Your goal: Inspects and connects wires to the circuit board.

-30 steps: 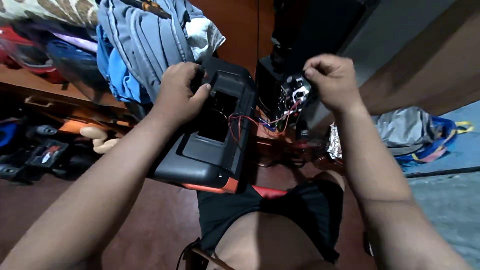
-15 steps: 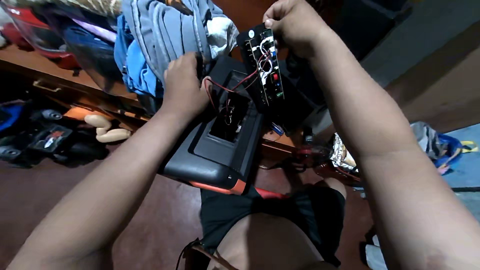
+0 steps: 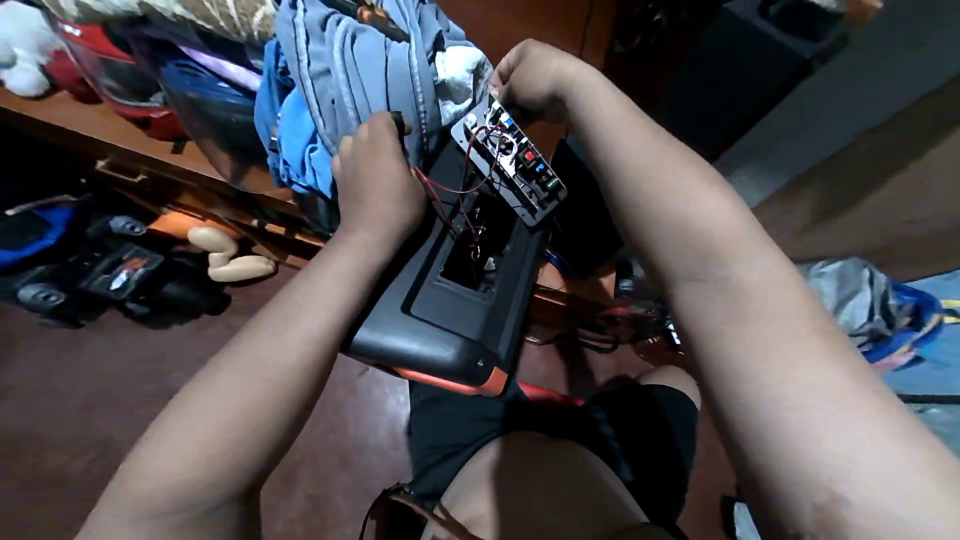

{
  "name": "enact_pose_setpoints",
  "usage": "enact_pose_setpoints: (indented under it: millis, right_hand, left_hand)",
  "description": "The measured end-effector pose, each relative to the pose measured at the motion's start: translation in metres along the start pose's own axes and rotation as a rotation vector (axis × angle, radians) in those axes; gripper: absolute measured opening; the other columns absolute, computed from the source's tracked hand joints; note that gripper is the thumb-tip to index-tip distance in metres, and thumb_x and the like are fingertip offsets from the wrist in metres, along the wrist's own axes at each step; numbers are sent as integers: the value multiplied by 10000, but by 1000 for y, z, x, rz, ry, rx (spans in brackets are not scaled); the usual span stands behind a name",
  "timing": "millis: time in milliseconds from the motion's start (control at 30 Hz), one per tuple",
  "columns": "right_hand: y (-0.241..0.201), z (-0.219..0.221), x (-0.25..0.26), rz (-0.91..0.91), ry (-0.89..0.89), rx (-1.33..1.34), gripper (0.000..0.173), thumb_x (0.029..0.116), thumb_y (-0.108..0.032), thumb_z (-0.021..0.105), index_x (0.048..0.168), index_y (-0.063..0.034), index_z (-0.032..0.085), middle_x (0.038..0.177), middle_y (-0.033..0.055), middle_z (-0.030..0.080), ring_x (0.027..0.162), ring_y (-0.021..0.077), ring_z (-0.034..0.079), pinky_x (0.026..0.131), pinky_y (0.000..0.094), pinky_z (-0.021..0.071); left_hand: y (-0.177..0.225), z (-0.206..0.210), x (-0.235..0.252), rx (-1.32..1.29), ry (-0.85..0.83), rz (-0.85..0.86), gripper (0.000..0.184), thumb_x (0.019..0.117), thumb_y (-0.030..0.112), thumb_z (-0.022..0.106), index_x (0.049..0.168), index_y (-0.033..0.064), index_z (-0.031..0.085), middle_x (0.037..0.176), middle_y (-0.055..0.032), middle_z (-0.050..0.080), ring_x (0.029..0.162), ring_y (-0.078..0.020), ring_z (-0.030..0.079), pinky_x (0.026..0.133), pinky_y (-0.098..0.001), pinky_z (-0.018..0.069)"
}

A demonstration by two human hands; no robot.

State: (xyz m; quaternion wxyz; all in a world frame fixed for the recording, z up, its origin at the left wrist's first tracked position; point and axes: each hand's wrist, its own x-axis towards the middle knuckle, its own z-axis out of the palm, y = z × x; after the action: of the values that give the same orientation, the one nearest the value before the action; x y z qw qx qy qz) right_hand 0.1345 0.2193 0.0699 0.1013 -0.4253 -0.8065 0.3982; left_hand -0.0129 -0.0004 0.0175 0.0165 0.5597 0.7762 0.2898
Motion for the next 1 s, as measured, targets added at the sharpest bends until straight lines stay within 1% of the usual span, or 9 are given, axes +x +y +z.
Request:
enact_pose_setpoints:
  millis: [133, 267, 400, 500, 667, 733, 867, 933, 1000]
  right_hand:
    - [1, 6, 7, 40, -7, -27, 33, 963, -83, 635, 992, -70, 645, 858, 48, 658, 698, 119, 648, 662, 309, 585]
    - [0, 6, 10, 51, -16, -5, 40, 949, -65, 651, 985, -57, 635, 865, 60, 660, 710, 131, 664, 672, 315, 601]
    - [0, 7, 8, 24, -25, -39, 16, 956, -80, 651, 962, -65, 649, 836, 44, 644, 688, 121, 638, 649, 310, 582]
    - [1, 7, 6, 13, -41, -51, 30, 936, -62, 660, 966, -62, 660, 839, 54, 671, 682, 124, 646, 634, 305, 573]
    - [3, 9, 3, -41, -27, -144, 25, 932, -84, 670, 944, -70, 688, 890, 54, 688, 761, 134, 667, 721, 362, 589]
    - [2, 8, 5, -46, -20, -154, 19, 928, -91, 666, 921, -79, 680, 878, 49, 681, 759, 133, 660, 715, 366, 584]
    - [-4, 6, 1, 29, 8, -17, 57, 948, -84, 600, 952, -62, 652, 858, 50, 675, 729, 131, 672, 681, 336, 595]
    - [-6, 4, 0, 93, 37, 37, 75, 994, -119, 567, 1004, -66, 619, 884, 49, 658, 749, 132, 671, 702, 328, 597]
    - [-3, 0, 3, 143, 78, 86, 97, 989, -143, 578, 1026, -69, 630, 878, 47, 667, 720, 128, 671, 679, 317, 594]
  left_hand:
    - [-3, 0, 1, 7, -8, -4, 485, 874, 28, 615, 1353, 43, 541, 1281, -241, 620, 1225, -468, 566, 1020, -693, 401]
    - [-6, 0, 0, 0, 0, -25, 516, 867, -12, 606, 1373, 55, 531, 1275, -244, 617, 1236, -474, 554, 1028, -699, 393]
    - [-6, -1, 1, -18, 23, -42, 523, 889, 0, 592, 1402, 56, 510, 1309, -249, 595, 1262, -463, 536, 1056, -677, 376]
    - [-5, -1, 2, -19, 43, -49, 484, 911, 18, 543, 1392, 64, 520, 1312, -226, 600, 1267, -435, 543, 1055, -649, 395]
    - [-3, -2, 1, -43, 49, -30, 486, 919, 21, 545, 1403, 60, 515, 1316, -222, 601, 1268, -431, 543, 1061, -655, 391]
    - [-3, -2, 1, -49, 53, -30, 480, 926, 33, 532, 1404, 62, 515, 1334, -223, 591, 1284, -434, 531, 1065, -659, 384]
    - [-7, -1, 1, -61, 85, -25, 451, 945, 79, 494, 1396, 57, 511, 1350, -207, 589, 1308, -402, 524, 1091, -628, 372]
    - [-8, -1, 1, -65, 88, -26, 448, 950, 92, 487, 1396, 58, 506, 1361, -202, 583, 1320, -394, 515, 1099, -618, 366]
    - [-8, -1, 1, -67, 93, -24, 446, 945, 90, 490, 1388, 49, 510, 1356, -202, 585, 1318, -395, 516, 1105, -618, 361]
